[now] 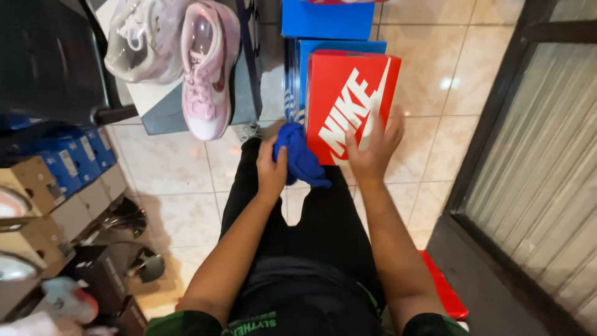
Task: Cleaning shoe boxes and shoes with a cloth and inspecting them before storage or shipping.
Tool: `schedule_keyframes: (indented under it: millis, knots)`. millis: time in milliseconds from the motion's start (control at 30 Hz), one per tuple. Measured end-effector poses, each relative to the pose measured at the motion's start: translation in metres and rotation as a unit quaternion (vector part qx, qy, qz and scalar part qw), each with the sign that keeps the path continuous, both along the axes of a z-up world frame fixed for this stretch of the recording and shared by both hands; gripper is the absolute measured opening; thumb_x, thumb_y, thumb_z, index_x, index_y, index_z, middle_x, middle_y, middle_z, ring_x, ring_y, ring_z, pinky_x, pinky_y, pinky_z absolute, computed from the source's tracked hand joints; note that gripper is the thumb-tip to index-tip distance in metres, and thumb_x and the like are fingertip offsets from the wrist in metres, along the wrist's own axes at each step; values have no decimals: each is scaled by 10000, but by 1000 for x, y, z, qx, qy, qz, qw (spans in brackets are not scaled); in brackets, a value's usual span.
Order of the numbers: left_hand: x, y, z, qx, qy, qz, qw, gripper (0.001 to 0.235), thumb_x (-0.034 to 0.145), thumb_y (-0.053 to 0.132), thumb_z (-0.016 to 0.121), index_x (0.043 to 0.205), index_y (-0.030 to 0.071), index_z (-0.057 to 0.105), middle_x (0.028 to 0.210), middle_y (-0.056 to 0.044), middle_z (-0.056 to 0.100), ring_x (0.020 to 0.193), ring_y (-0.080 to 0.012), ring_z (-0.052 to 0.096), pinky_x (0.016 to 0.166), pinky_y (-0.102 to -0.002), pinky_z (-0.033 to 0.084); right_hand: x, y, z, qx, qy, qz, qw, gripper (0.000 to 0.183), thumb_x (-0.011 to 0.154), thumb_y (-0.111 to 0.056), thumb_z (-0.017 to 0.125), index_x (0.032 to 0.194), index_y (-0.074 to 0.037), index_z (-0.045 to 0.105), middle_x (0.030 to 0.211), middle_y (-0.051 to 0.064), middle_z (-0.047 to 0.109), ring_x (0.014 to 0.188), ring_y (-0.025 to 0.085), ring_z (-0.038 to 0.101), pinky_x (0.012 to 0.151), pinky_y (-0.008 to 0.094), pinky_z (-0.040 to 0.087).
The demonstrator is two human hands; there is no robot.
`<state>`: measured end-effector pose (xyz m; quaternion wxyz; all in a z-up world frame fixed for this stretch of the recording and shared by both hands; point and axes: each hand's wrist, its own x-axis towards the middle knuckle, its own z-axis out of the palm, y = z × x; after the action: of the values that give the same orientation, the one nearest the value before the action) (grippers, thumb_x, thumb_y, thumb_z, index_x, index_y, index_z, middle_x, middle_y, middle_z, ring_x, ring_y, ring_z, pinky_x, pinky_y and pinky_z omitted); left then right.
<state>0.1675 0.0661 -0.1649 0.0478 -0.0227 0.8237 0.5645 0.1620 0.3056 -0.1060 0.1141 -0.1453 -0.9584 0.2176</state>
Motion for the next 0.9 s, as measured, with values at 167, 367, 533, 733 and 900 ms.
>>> schedule_keyframes:
  millis: [167,367,533,733,900]
  knots:
    - [-36,36,-62,56,-51,41,996,230,1028,33,574,1217,-44,679,1132,-296,678,1124,-464,638,1003,-535,493,-19,10,6,-65,-139,-20,988,933,825,-405,914,1578,-95,457,1578,378,231,1392,602,403,1064,711,436]
    - [-150,75,-34,71,-9,53,996,346,992,19,467,1263,52,679,1213,-138,660,1195,-284,610,1103,-356,435,-12,4,10,-78,-208,-35,974,894,925,-581,743,1620,-225,306,1678,220,155,1459,458,393,948,588,561]
    - [-114,70,-18,-21,9,48,999,319,987,40,501,1248,77,681,1201,-159,636,1193,-370,603,1075,-461,446,-12,-1,1,-81,-171,-69,980,922,873,-615,784,1614,-275,352,1678,185,182,1450,468,411,912,632,569]
    - [-17,18,-20,-139,-8,-42,989,302,925,65,631,1190,156,743,1151,-135,665,1117,-397,646,996,-498,488,-10,6,-4,-101,-162,-83,978,966,834,-625,833,1622,-339,355,1686,153,165,1448,444,412,1012,654,527]
    - [-46,15,69,-131,-24,-78,988,340,894,150,708,1200,294,748,1236,29,653,1150,-255,663,1028,-407,494,-21,3,7,-134,-198,-76,968,978,851,-534,831,1638,-308,296,1667,237,159,1437,529,376,1035,707,476]
